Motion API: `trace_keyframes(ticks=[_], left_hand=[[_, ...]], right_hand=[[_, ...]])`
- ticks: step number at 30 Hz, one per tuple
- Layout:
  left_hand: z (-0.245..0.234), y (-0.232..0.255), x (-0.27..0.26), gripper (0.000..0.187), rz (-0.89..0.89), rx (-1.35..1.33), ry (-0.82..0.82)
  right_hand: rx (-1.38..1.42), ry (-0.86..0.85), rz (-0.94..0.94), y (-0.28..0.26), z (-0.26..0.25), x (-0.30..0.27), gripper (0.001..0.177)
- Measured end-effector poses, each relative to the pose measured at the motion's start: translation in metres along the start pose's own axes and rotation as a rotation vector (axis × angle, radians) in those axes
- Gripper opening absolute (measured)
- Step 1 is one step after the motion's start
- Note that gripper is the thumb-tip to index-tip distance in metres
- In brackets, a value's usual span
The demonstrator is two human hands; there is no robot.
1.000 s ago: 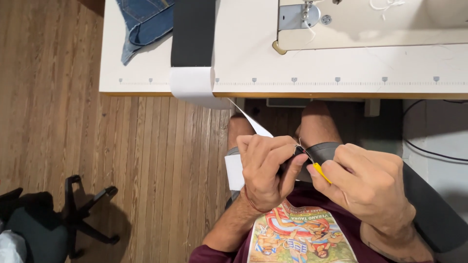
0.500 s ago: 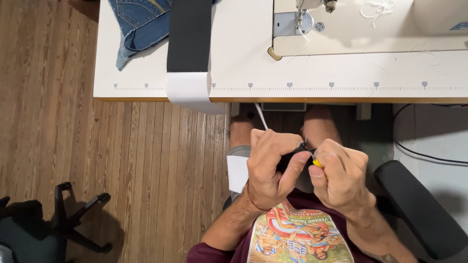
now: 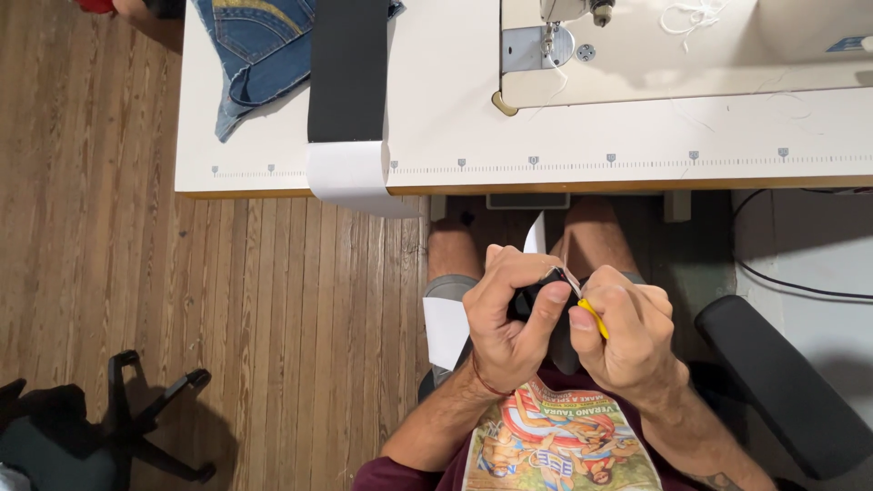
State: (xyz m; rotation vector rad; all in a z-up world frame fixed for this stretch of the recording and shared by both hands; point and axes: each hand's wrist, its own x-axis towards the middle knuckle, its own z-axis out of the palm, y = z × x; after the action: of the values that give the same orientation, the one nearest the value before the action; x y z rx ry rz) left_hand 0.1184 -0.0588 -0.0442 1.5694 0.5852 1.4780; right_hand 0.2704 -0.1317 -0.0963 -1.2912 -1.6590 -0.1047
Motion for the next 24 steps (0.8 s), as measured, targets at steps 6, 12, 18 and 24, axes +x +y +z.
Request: trace_keyframes(ticks=[6, 12, 18, 24], left_hand=[[0.002, 0.002, -0.002, 0.013, 0.029, 0.027, 0.036], [0.003, 0.003, -0.004, 0.014, 0.077, 0.096, 0.045], [0.002, 0.004, -0.007, 0.012, 0.095, 0.102, 0.023], [0.004, 0.002, -0.011, 0.014, 0.082, 0.089, -0.025]], right_hand=[[0.004, 0.047, 0.000, -0.002, 0.004, -0.003, 0.039], [0.013, 0.081, -0.018, 0.000, 0.009, -0.007, 0.042], [0.084, 0.106, 0.039, -0.003, 0.009, -0.005, 0.042], [0.070, 0.084, 0.068, -0.010, -0.001, 0.017, 0.042]])
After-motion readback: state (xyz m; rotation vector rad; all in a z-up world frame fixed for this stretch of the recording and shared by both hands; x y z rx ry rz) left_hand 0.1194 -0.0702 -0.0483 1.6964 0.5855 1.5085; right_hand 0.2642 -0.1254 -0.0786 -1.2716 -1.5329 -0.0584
